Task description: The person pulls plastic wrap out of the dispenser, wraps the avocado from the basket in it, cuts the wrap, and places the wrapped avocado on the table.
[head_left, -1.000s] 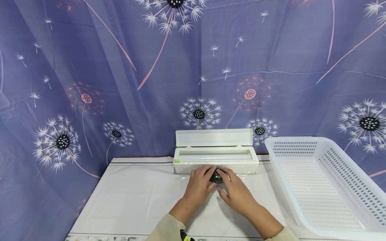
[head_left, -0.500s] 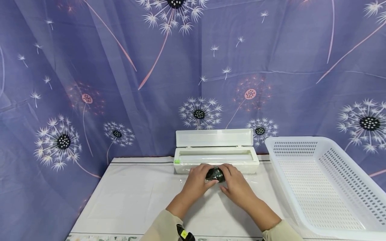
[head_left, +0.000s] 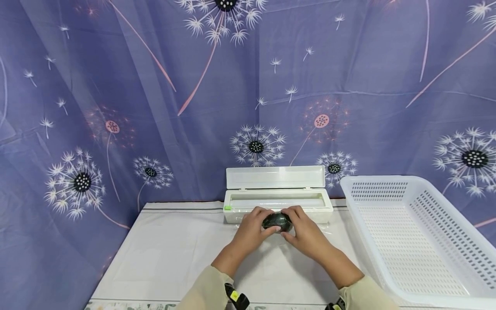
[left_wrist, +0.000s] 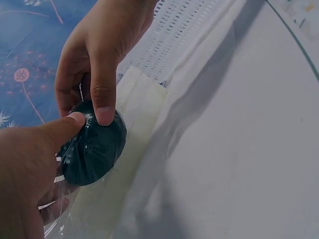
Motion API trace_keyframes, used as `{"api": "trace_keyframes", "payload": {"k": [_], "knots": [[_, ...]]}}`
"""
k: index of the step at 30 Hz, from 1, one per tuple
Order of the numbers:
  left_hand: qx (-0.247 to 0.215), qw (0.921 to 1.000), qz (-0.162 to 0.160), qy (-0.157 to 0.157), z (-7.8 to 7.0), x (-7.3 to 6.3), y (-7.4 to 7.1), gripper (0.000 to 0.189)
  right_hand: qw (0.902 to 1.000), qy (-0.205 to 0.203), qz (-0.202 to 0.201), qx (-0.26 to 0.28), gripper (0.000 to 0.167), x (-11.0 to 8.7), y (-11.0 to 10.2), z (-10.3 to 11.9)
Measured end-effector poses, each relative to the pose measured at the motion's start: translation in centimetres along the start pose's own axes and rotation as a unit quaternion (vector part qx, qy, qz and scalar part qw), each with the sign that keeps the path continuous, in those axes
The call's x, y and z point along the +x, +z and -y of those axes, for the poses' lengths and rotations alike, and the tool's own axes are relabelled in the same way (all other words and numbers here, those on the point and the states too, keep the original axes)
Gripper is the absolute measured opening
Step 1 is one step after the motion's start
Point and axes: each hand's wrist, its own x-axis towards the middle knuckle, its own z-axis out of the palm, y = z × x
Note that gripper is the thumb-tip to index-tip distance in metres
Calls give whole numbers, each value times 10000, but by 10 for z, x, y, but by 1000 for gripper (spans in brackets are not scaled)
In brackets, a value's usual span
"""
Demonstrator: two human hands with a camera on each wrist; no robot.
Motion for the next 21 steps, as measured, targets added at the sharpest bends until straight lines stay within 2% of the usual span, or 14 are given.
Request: {"api": "trace_keyframes", "payload": {"k": [10,16,21], "knots": [[-446,9983,145,-342,4,10,-6,47,9998,-167,-45,-81,56,3,-5,-2],[-664,9957,296,-569,3,14,-6,54,9999,-96,-70,-113,65,6,-8,0],[-761,9949,158,-644,3,15,-4,55,9994,-160,-142,-270,69,9,-10,0]]}}
